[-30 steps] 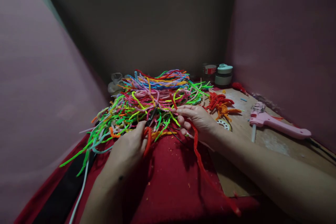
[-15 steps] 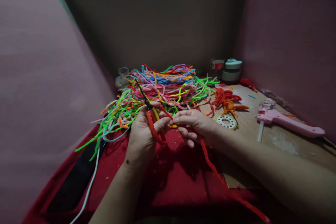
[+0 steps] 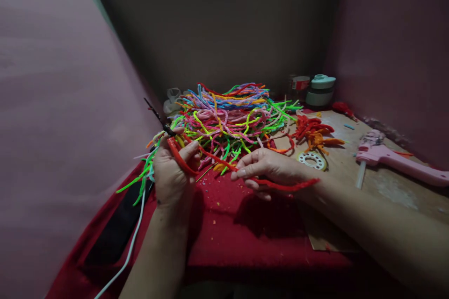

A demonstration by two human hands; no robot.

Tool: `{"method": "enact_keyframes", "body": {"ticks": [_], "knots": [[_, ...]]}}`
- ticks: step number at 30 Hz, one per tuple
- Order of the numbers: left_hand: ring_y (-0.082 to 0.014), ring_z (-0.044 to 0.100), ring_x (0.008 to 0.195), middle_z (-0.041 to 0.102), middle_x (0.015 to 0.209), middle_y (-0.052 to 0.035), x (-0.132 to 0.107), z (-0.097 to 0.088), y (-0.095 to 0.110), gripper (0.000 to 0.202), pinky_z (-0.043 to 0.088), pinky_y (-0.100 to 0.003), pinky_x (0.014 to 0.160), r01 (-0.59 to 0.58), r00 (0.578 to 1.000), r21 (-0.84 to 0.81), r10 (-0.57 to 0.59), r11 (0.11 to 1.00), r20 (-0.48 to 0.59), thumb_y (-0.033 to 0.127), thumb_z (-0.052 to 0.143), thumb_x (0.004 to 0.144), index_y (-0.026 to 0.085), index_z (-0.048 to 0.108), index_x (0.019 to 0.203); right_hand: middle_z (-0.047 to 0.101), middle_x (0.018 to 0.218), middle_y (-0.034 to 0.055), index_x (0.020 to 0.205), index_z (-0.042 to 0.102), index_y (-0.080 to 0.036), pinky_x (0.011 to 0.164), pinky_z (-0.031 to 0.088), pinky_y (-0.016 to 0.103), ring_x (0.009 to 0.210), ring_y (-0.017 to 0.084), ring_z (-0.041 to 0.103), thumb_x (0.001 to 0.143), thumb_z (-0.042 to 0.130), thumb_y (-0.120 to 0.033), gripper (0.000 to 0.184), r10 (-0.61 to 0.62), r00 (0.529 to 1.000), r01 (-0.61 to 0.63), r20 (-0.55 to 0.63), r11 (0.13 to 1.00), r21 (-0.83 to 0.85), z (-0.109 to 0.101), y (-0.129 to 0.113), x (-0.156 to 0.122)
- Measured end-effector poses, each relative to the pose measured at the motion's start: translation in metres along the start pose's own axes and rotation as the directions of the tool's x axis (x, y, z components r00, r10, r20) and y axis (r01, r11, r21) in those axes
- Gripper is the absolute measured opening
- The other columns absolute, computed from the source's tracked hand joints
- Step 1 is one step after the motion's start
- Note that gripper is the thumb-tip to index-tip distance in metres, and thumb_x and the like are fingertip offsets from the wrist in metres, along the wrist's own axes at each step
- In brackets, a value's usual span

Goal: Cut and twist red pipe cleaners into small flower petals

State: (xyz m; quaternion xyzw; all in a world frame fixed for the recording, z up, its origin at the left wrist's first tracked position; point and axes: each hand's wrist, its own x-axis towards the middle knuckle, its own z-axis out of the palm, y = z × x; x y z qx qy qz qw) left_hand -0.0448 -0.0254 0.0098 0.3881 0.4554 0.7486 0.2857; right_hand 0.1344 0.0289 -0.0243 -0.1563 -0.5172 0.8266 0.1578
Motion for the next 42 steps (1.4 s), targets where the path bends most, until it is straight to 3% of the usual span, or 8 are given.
{"method": "enact_keyframes", "body": {"ticks": [5, 10, 16, 23, 30, 37, 42], "knots": [[-0.0028, 0.050, 0.044, 0.051, 0.065, 0.0069, 0.003, -0.004, -0.001, 0.034, 0.041, -0.012, 0.041, -0.027, 0.999, -0.004, 0.027, 1.000, -0.035, 0.010, 0.069, 0.060, 0.021, 0.058, 0.090, 0.057, 0.050, -0.0028, 0.079, 0.063, -0.009, 0.039, 0.046, 0.016, 0.034, 0.004, 0.045, 0.072, 0.067, -0.020, 0.013, 0.015, 0.999, -0.014, 0.052, 1.000, -0.013, 0.004, -0.002, -0.002], [-0.0043, 0.055, 0.051, 0.056, 0.068, 0.0052, 0.004, -0.004, -0.002, 0.034, 0.045, -0.013, 0.047, 0.021, 0.999, -0.055, -0.022, 0.998, -0.027, 0.011, 0.070, 0.062, 0.021, 0.057, 0.092, 0.061, 0.053, -0.0009, 0.079, 0.061, -0.009, 0.047, 0.052, 0.022, 0.038, 0.006, 0.051, 0.075, 0.064, -0.020, 0.012, -0.011, 0.997, 0.006, 0.071, 0.998, 0.063, 0.007, -0.002, -0.003], [-0.0121, 0.063, 0.059, 0.066, 0.076, -0.0023, -0.005, 0.004, -0.005, 0.030, 0.050, -0.022, 0.054, 0.157, 0.981, -0.079, -0.146, 0.984, 0.130, 0.023, 0.070, 0.068, 0.017, 0.052, 0.092, 0.060, 0.052, -0.0009, 0.077, 0.061, -0.009, 0.046, 0.053, 0.022, 0.036, 0.006, 0.049, 0.077, 0.060, -0.018, 0.010, -0.130, 0.991, 0.133, -0.042, 0.987, 0.089, 0.003, -0.001, 0.002], [-0.0132, 0.063, 0.059, 0.068, 0.081, -0.0056, -0.019, 0.015, -0.008, 0.034, 0.052, -0.025, 0.058, 0.292, 0.889, -0.014, -0.267, 0.956, 0.372, 0.016, 0.069, 0.067, 0.015, 0.056, 0.098, 0.059, 0.052, -0.0013, 0.076, 0.060, -0.010, 0.044, 0.052, 0.020, 0.036, 0.005, 0.050, 0.076, 0.061, -0.019, 0.010, -0.133, 0.986, 0.144, -0.098, 0.983, 0.110, 0.004, 0.000, 0.002], [-0.0065, 0.053, 0.046, 0.057, 0.067, 0.0046, -0.019, 0.014, -0.011, 0.049, 0.044, -0.017, 0.044, 0.279, 0.912, 0.014, -0.269, 0.960, 0.311, 0.010, 0.073, 0.060, 0.019, 0.053, 0.105, 0.058, 0.053, -0.0029, 0.078, 0.060, -0.011, 0.045, 0.052, 0.021, 0.037, 0.005, 0.048, 0.076, 0.063, -0.021, 0.011, -0.112, 0.994, 0.113, -0.021, 0.991, 0.068, 0.006, 0.000, 0.002], [-0.0060, 0.054, 0.049, 0.061, 0.069, 0.0019, -0.022, 0.013, -0.009, 0.043, 0.042, -0.015, 0.047, 0.310, 0.857, 0.093, -0.321, 0.946, 0.404, 0.012, 0.070, 0.066, 0.019, 0.052, 0.104, 0.054, 0.048, -0.0042, 0.077, 0.059, -0.010, 0.043, 0.050, 0.021, 0.035, 0.004, 0.044, 0.076, 0.062, -0.019, 0.009, -0.089, 0.996, 0.090, -0.014, 0.994, 0.058, 0.007, 0.001, 0.001], [-0.0059, 0.049, 0.045, 0.055, 0.059, 0.0049, -0.022, 0.015, -0.008, 0.039, 0.039, -0.016, 0.043, 0.288, 0.885, 0.033, -0.279, 0.957, 0.373, 0.012, 0.068, 0.066, 0.019, 0.053, 0.102, 0.057, 0.053, -0.0034, 0.076, 0.059, -0.011, 0.044, 0.050, 0.020, 0.037, 0.004, 0.047, 0.073, 0.068, -0.024, 0.016, -0.053, 0.999, 0.053, 0.004, 0.998, 0.042, 0.007, 0.003, 0.000]]}}
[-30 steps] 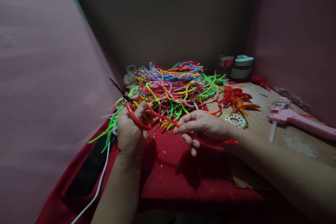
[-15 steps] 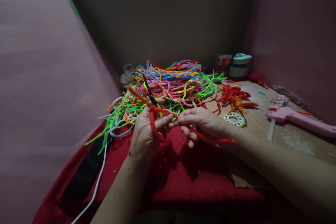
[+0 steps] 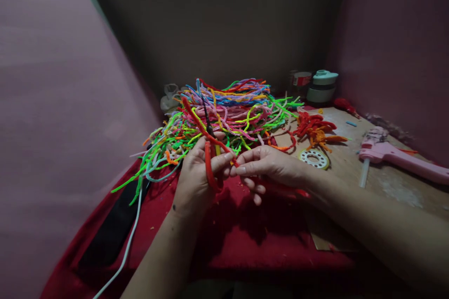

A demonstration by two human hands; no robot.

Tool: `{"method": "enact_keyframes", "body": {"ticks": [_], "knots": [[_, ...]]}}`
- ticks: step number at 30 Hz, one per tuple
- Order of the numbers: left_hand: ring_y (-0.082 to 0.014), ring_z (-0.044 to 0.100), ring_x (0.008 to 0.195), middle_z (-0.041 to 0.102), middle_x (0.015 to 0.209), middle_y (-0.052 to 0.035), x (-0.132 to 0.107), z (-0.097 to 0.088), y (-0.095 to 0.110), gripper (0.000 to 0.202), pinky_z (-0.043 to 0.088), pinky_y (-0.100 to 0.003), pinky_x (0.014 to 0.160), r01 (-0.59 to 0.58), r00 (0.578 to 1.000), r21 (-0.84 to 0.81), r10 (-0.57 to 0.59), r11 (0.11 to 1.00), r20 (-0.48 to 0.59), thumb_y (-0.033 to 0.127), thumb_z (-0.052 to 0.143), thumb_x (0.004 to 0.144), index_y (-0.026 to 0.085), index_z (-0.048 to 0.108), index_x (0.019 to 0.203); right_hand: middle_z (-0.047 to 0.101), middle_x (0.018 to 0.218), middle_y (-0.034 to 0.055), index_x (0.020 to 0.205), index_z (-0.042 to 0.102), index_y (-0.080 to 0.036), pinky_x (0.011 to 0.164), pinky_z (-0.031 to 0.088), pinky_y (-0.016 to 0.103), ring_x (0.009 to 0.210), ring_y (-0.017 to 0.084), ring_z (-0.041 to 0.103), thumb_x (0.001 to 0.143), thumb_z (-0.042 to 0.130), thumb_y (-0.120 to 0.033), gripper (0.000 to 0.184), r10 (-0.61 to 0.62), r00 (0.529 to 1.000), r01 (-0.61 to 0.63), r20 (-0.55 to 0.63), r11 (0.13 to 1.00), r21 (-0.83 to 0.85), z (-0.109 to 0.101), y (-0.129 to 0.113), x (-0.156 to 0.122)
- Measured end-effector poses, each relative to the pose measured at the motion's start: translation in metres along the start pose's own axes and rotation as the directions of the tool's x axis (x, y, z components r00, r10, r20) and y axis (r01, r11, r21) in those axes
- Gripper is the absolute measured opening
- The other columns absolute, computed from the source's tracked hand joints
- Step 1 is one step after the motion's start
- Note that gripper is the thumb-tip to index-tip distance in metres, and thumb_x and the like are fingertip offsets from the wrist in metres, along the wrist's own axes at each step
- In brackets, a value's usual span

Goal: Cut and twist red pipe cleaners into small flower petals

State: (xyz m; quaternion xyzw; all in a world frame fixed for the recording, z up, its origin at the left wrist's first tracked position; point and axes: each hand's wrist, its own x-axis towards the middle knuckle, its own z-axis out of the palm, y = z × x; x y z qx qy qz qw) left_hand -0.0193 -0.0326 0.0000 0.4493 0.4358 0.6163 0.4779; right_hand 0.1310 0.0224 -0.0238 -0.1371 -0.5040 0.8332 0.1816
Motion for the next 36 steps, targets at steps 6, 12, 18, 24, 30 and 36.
{"method": "enact_keyframes", "body": {"ticks": [6, 12, 18, 24, 30, 36], "knots": [[-0.0042, 0.049, 0.048, 0.054, 0.066, 0.0046, 0.004, -0.006, 0.000, 0.038, 0.039, -0.015, 0.045, -0.050, 0.996, -0.103, 0.041, 0.993, -0.082, 0.012, 0.066, 0.067, 0.019, 0.053, 0.102, 0.063, 0.057, 0.0002, 0.080, 0.058, -0.011, 0.040, 0.046, 0.018, 0.038, 0.007, 0.052, 0.072, 0.069, -0.026, 0.020, -0.012, 0.998, 0.009, -0.056, 0.999, -0.041, -0.003, 0.004, 0.002], [-0.0044, 0.050, 0.050, 0.059, 0.072, 0.0018, 0.004, -0.008, 0.002, 0.038, 0.042, -0.016, 0.048, -0.055, 0.995, -0.152, 0.042, 0.987, -0.091, 0.012, 0.065, 0.066, 0.019, 0.055, 0.102, 0.065, 0.060, 0.0024, 0.081, 0.059, -0.010, 0.042, 0.045, 0.018, 0.039, 0.006, 0.052, 0.071, 0.065, -0.015, 0.013, 0.012, 0.999, -0.010, -0.041, 0.999, 0.049, -0.003, 0.006, 0.002], [-0.0042, 0.048, 0.051, 0.057, 0.070, 0.0020, 0.005, -0.009, 0.007, 0.030, 0.041, -0.016, 0.048, -0.063, 0.994, -0.244, 0.038, 0.968, -0.106, 0.008, 0.065, 0.064, 0.019, 0.059, 0.092, 0.065, 0.056, 0.0031, 0.074, 0.058, -0.010, 0.040, 0.043, 0.017, 0.037, 0.006, 0.051, 0.066, 0.066, -0.012, 0.011, 0.001, 0.992, 0.008, -0.130, 0.997, 0.071, 0.000, 0.007, 0.004], [-0.0032, 0.045, 0.052, 0.054, 0.072, 0.0024, 0.003, -0.009, 0.008, 0.022, 0.043, -0.018, 0.052, -0.049, 0.997, -0.356, 0.027, 0.933, -0.067, 0.004, 0.059, 0.069, 0.017, 0.060, 0.086, 0.066, 0.056, 0.0032, 0.072, 0.057, -0.012, 0.036, 0.036, 0.015, 0.035, 0.004, 0.046, 0.062, 0.067, -0.012, 0.014, -0.013, 0.970, 0.025, -0.241, 0.998, 0.050, 0.004, 0.003, 0.005], [-0.0050, 0.045, 0.053, 0.054, 0.072, 0.0011, -0.001, -0.007, 0.010, 0.022, 0.044, -0.020, 0.054, -0.130, 0.991, -0.313, 0.114, 0.941, -0.069, 0.003, 0.057, 0.072, 0.018, 0.060, 0.087, 0.061, 0.053, -0.0013, 0.073, 0.054, -0.014, 0.031, 0.014, 0.015, 0.030, 0.000, 0.022, 0.063, 0.065, -0.011, 0.016, -0.021, 0.981, 0.030, -0.191, 0.998, 0.046, 0.008, 0.000, 0.000], [-0.0050, 0.045, 0.052, 0.056, 0.074, 0.0009, -0.002, -0.006, 0.012, 0.024, 0.047, -0.022, 0.057, -0.113, 0.993, -0.320, 0.100, 0.941, -0.056, 0.006, 0.060, 0.070, 0.019, 0.060, 0.090, 0.028, 0.043, -0.0100, 0.075, 0.059, -0.012, 0.034, 0.008, 0.016, 0.036, 0.001, 0.012, 0.074, 0.060, -0.025, 0.013, 0.008, 0.997, 0.005, -0.083, 0.988, 0.157, 0.010, -0.001, -0.004]]}}
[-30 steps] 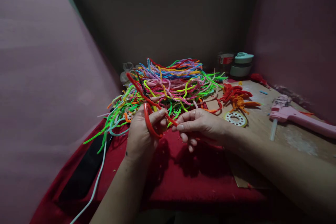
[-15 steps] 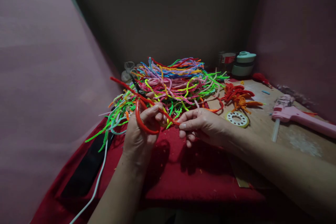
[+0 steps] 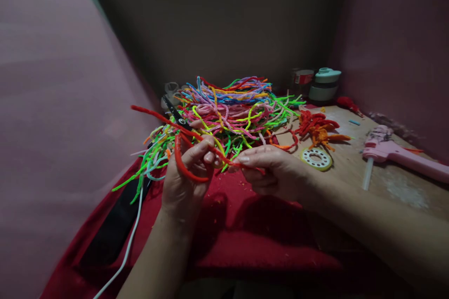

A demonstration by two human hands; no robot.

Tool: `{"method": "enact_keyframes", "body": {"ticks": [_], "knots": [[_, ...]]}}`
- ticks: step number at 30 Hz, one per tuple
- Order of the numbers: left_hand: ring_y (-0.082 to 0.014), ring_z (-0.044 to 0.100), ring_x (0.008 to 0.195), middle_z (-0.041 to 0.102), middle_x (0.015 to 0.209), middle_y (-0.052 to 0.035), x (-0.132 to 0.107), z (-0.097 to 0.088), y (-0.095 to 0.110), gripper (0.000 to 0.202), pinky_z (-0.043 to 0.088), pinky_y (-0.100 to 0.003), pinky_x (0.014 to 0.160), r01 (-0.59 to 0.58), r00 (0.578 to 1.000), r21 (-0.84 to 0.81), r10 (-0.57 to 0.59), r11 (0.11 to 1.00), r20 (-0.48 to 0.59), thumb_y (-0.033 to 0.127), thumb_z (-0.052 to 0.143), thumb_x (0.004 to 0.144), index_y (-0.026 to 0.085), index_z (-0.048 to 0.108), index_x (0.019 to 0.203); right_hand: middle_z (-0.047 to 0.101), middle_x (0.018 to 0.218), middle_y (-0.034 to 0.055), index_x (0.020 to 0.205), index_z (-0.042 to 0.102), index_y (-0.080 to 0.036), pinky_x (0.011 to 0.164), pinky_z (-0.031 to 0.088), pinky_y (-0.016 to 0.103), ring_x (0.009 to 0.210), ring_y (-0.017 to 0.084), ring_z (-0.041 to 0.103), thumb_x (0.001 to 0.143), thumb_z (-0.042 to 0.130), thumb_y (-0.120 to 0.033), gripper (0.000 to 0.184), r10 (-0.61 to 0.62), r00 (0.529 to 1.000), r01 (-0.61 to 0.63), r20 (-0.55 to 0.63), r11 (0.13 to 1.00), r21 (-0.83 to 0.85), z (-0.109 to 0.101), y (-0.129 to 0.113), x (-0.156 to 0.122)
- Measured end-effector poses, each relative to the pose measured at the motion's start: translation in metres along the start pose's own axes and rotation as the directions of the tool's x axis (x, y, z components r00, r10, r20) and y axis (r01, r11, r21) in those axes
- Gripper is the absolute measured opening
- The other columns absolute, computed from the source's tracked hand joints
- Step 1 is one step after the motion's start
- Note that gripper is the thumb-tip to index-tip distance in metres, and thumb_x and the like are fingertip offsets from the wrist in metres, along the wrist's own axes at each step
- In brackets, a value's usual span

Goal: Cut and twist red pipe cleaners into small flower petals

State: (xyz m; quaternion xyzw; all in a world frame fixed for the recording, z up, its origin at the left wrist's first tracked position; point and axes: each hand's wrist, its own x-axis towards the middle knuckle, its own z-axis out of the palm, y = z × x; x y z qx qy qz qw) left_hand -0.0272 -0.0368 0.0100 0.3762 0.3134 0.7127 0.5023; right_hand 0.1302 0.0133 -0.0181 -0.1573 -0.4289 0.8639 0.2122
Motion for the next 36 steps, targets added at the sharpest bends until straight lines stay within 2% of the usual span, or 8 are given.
{"method": "enact_keyframes", "body": {"ticks": [6, 10, 18, 22, 25, 28, 32, 36], "knots": [[-0.0047, 0.046, 0.054, 0.054, 0.074, 0.0008, -0.002, 0.001, 0.000, 0.021, 0.049, -0.022, 0.062, -0.011, 0.998, -0.010, 0.012, 1.000, 0.055, 0.004, 0.057, 0.073, 0.019, 0.061, 0.087, 0.024, 0.041, -0.0111, 0.066, 0.057, -0.012, 0.034, 0.009, 0.016, 0.036, 0.001, 0.012, 0.069, 0.065, -0.020, 0.012, 0.059, 0.996, -0.062, -0.071, 0.998, -0.034, 0.003, 0.001, 0.000], [-0.0034, 0.044, 0.053, 0.054, 0.073, 0.0006, -0.002, -0.001, 0.001, 0.020, 0.049, -0.020, 0.062, 0.005, 1.000, -0.077, -0.003, 0.997, 0.024, 0.001, 0.052, 0.075, 0.017, 0.061, 0.084, 0.026, 0.039, -0.0116, 0.062, 0.049, -0.016, 0.034, 0.008, 0.017, 0.034, 0.001, 0.013, 0.068, 0.067, -0.022, 0.020, -0.037, 0.978, 0.030, -0.205, 0.999, -0.037, 0.007, 0.001, 0.002], [-0.0019, 0.042, 0.047, 0.056, 0.067, 0.0011, 0.003, -0.004, -0.005, 0.025, 0.051, -0.021, 0.063, 0.075, 0.996, -0.130, -0.079, 0.989, -0.029, -0.002, 0.049, 0.074, 0.016, 0.061, 0.086, 0.030, 0.037, -0.0106, 0.058, 0.043, -0.018, 0.033, 0.010, 0.018, 0.031, 0.002, 0.019, 0.070, 0.064, -0.024, 0.025, -0.240, 0.880, 0.218, -0.410, 0.971, -0.100, 0.010, 0.005, 0.008], [-0.0021, 0.045, 0.045, 0.056, 0.062, 0.0020, 0.010, -0.006, -0.008, 0.023, 0.052, -0.021, 0.061, 0.063, 0.985, -0.116, -0.081, 0.991, -0.152, -0.003, 0.053, 0.069, 0.014, 0.060, 0.082, 0.035, 0.040, -0.0093, 0.061, 0.050, -0.016, 0.033, 0.014, 0.018, 0.033, 0.002, 0.024, 0.068, 0.068, -0.026, 0.022, -0.332, 0.864, 0.273, -0.380, 0.941, -0.201, 0.007, 0.005, 0.008], [-0.0033, 0.047, 0.046, 0.055, 0.059, 0.0023, 0.014, -0.007, -0.009, 0.018, 0.050, -0.020, 0.055, 0.058, 0.977, -0.079, -0.073, 0.995, -0.203, -0.003, 0.056, 0.069, 0.013, 0.059, 0.077, 0.036, 0.040, -0.0093, 0.066, 0.055, -0.015, 0.034, 0.013, 0.018, 0.033, 0.002, 0.023, 0.068, 0.069, -0.024, 0.017, -0.337, 0.876, 0.289, -0.345, 0.940, -0.182, 0.005, 0.002, 0.007], [-0.0059, 0.053, 0.052, 0.057, 0.062, 0.0016, 0.011, -0.006, -0.011, 0.015, 0.049, -0.019, 0.054, 0.051, 0.987, -0.041, -0.057, 0.998, -0.152, 0.002, 0.062, 0.069, 0.014, 0.058, 0.079, 0.031, 0.039, -0.0103, 0.063, 0.051, -0.016, 0.033, 0.011, 0.018, 0.032, 0.002, 0.020, 0.068, 0.068, -0.023, 0.020, -0.308, 0.892, 0.285, -0.330, 0.951, -0.116, 0.003, -0.001, 0.007], [-0.0073, 0.059, 0.059, 0.065, 0.080, -0.0020, 0.003, 0.000, -0.015, 0.031, 0.049, -0.018, 0.057, 0.086, 0.996, 0.042, -0.084, 0.995, -0.037, 0.003, 0.068, 0.064, 0.017, 0.058, 0.090, 0.027, 0.039, -0.0107, 0.058, 0.041, -0.018, 0.033, 0.009, 0.018, 0.032, 0.002, 0.017, 0.070, 0.066, -0.023, 0.029, -0.234, 0.924, 0.225, -0.302, 0.972, -0.063, 0.002, 0.000, 0.008], [-0.0068, 0.057, 0.052, 0.061, 0.069, 0.0022, -0.001, 0.007, -0.020, 0.035, 0.046, -0.017, 0.051, 0.084, 0.996, 0.171, -0.076, 0.982, -0.054, 0.007, 0.070, 0.064, 0.018, 0.058, 0.093, 0.026, 0.038, -0.0113, 0.060, 0.044, -0.018, 0.033, 0.009, 0.018, 0.033, 0.003, 0.014, 0.070, 0.065, -0.026, 0.025, -0.152, 0.950, 0.140, -0.273, 0.988, -0.064, 0.003, 0.004, 0.007]]}}
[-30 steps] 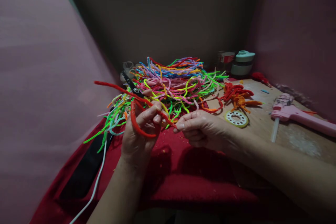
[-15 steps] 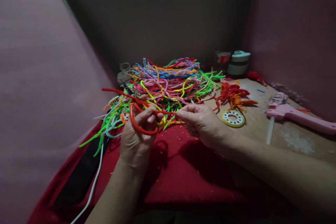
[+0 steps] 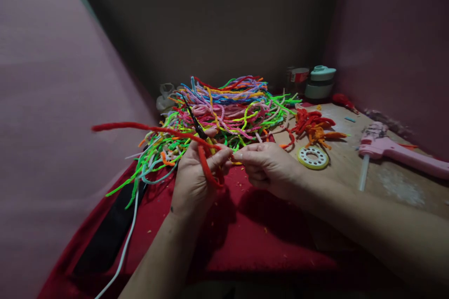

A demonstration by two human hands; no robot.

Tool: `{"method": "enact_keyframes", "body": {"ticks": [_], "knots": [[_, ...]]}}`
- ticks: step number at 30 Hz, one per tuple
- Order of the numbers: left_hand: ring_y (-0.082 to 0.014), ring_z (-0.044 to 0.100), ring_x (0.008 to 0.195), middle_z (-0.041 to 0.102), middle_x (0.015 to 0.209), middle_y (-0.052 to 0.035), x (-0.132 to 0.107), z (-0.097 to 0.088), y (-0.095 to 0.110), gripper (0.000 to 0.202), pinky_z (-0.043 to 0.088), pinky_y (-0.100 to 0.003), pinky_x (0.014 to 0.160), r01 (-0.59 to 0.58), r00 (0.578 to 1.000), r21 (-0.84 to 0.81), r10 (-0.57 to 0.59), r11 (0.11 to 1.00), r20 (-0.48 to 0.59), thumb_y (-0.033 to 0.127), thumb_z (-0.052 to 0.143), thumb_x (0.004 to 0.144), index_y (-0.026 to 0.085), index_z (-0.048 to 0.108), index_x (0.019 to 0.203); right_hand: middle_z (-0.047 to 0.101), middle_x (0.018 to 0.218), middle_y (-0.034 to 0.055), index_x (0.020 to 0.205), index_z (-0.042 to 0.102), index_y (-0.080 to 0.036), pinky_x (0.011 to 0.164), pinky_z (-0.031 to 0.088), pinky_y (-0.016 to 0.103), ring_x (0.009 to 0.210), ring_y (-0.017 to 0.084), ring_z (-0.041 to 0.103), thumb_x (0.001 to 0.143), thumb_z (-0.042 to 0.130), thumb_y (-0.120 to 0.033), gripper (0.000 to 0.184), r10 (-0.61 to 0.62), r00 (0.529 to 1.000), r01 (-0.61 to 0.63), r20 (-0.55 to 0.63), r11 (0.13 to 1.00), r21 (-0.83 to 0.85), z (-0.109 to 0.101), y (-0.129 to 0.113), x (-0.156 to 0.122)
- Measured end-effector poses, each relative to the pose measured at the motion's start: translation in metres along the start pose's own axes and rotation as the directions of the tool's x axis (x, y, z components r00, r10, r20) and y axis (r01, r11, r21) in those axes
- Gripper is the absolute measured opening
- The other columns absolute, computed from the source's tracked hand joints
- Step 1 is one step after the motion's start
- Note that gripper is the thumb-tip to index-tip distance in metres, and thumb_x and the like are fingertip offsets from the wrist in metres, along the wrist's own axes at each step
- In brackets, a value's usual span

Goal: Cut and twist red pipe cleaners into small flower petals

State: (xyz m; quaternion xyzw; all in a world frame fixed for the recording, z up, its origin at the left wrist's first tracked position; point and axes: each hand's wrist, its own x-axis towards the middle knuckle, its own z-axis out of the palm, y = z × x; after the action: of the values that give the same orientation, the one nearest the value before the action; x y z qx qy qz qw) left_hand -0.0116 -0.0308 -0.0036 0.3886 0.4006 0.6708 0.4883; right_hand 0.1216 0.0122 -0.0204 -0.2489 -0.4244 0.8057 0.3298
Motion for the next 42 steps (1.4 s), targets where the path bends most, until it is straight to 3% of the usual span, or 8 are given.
{"method": "enact_keyframes", "body": {"ticks": [6, 12, 15, 18, 22, 25, 30, 42], "knots": [[-0.0072, 0.055, 0.046, 0.059, 0.065, 0.0028, 0.002, -0.002, 0.001, 0.038, 0.044, -0.016, 0.044, 0.048, 0.995, 0.041, -0.044, 0.998, -0.094, 0.013, 0.073, 0.061, 0.018, 0.056, 0.095, 0.042, 0.045, -0.0057, 0.067, 0.054, -0.016, 0.039, 0.026, 0.020, 0.038, 0.005, 0.033, 0.075, 0.061, -0.028, 0.016, -0.232, 0.970, 0.191, -0.072, 0.910, -0.368, 0.004, 0.003, -0.008], [-0.0034, 0.046, 0.039, 0.053, 0.056, 0.0058, 0.004, -0.009, -0.002, 0.033, 0.037, -0.014, 0.039, 0.189, 0.977, -0.015, -0.190, 0.982, -0.096, 0.010, 0.070, 0.060, 0.016, 0.054, 0.088, 0.062, 0.066, 0.0054, 0.076, 0.062, -0.016, 0.059, 0.035, 0.028, 0.060, 0.013, 0.052, 0.083, 0.047, -0.019, 0.018, -0.641, 0.695, 0.416, 0.326, -0.011, -0.910, -0.001, 0.011, -0.017], [-0.0038, 0.043, 0.038, 0.052, 0.052, 0.0052, 0.004, -0.010, -0.001, 0.025, 0.037, -0.015, 0.038, 0.279, 0.958, -0.034, -0.280, 0.960, -0.054, 0.010, 0.067, 0.062, 0.014, 0.054, 0.084, 0.064, 0.070, 0.0075, 0.075, 0.064, -0.017, 0.063, 0.035, 0.030, 0.066, 0.016, 0.055, 0.084, 0.046, -0.019, 0.020, -0.641, 0.641, 0.392, 0.422, -0.200, -0.898, -0.006, 0.010, -0.017], [-0.0033, 0.042, 0.038, 0.052, 0.052, 0.0047, 0.005, -0.011, 0.002, 0.019, 0.036, -0.015, 0.039, 0.269, 0.961, -0.060, -0.272, 0.961, -0.049, 0.009, 0.065, 0.064, 0.014, 0.054, 0.079, 0.065, 0.075, 0.0068, 0.078, 0.063, -0.017, 0.065, 0.038, 0.028, 0.068, 0.015, 0.056, 0.084, 0.047, -0.020, 0.017, -0.658, 0.667, 0.456, 0.350, -0.012, -0.890, -0.005, 0.006, -0.014], [-0.0032, 0.043, 0.039, 0.051, 0.052, 0.0048, 0.005, -0.013, 0.004, 0.017, 0.035, -0.016, 0.039, 0.227, 0.971, -0.048, -0.229, 0.973, -0.061, 0.011, 0.066, 0.065, 0.013, 0.052, 0.074, 0.059, 0.067, 0.0012, 0.075, 0.061, -0.016, 0.056, 0.039, 0.024, 0.057, 0.010, 0.051, 0.078, 0.058, -0.024, 0.009, -0.465, 0.884, 0.378, 0.050, 0.647, -0.662, 0.000, 0.000, -0.007], [-0.0033, 0.043, 0.039, 0.051, 0.054, 0.0054, 0.003, -0.014, 0.004, 0.018, 0.034, -0.015, 0.039, 0.195, 0.980, -0.039, -0.197, 0.980, -0.041, 0.012, 0.066, 0.067, 0.014, 0.054, 0.080, 0.055, 0.059, -0.0024, 0.071, 0.061, -0.014, 0.049, 0.038, 0.023, 0.047, 0.007, 0.045, 0.069, 0.067, -0.024, 0.012, -0.220, 0.975, 0.201, -0.021, 0.922, -0.331, -0.002, 0.000, -0.002], [-0.0030, 0.043, 0.039, 0.051, 0.055, 0.0059, 0.002, -0.012, 0.003, 0.019, 0.034, -0.015, 0.041, 0.151, 0.988, -0.050, -0.152, 0.987, -0.026, 0.012, 0.066, 0.067, 0.016, 0.052, 0.080, 0.054, 0.054, -0.0032, 0.071, 0.062, -0.013, 0.043, 0.035, 0.022, 0.042, 0.006, 0.045, 0.060, 0.072, -0.017, 0.015, -0.073, 0.997, 0.070, -0.019, 0.990, -0.121, -0.006, 0.002, 0.002], [-0.0027, 0.042, 0.040, 0.050, 0.056, 0.0053, 0.002, -0.009, 0.002, 0.018, 0.032, -0.016, 0.039, 0.111, 0.993, -0.042, -0.112, 0.993, -0.031, 0.011, 0.066, 0.066, 0.014, 0.052, 0.077, 0.047, 0.047, -0.0061, 0.066, 0.061, -0.014, 0.039, 0.020, 0.019, 0.040, 0.003, 0.032, 0.061, 0.070, -0.016, 0.010, -0.194, 0.975, 0.167, -0.111, 0.962, -0.216, -0.001, 0.000, -0.002]]}}
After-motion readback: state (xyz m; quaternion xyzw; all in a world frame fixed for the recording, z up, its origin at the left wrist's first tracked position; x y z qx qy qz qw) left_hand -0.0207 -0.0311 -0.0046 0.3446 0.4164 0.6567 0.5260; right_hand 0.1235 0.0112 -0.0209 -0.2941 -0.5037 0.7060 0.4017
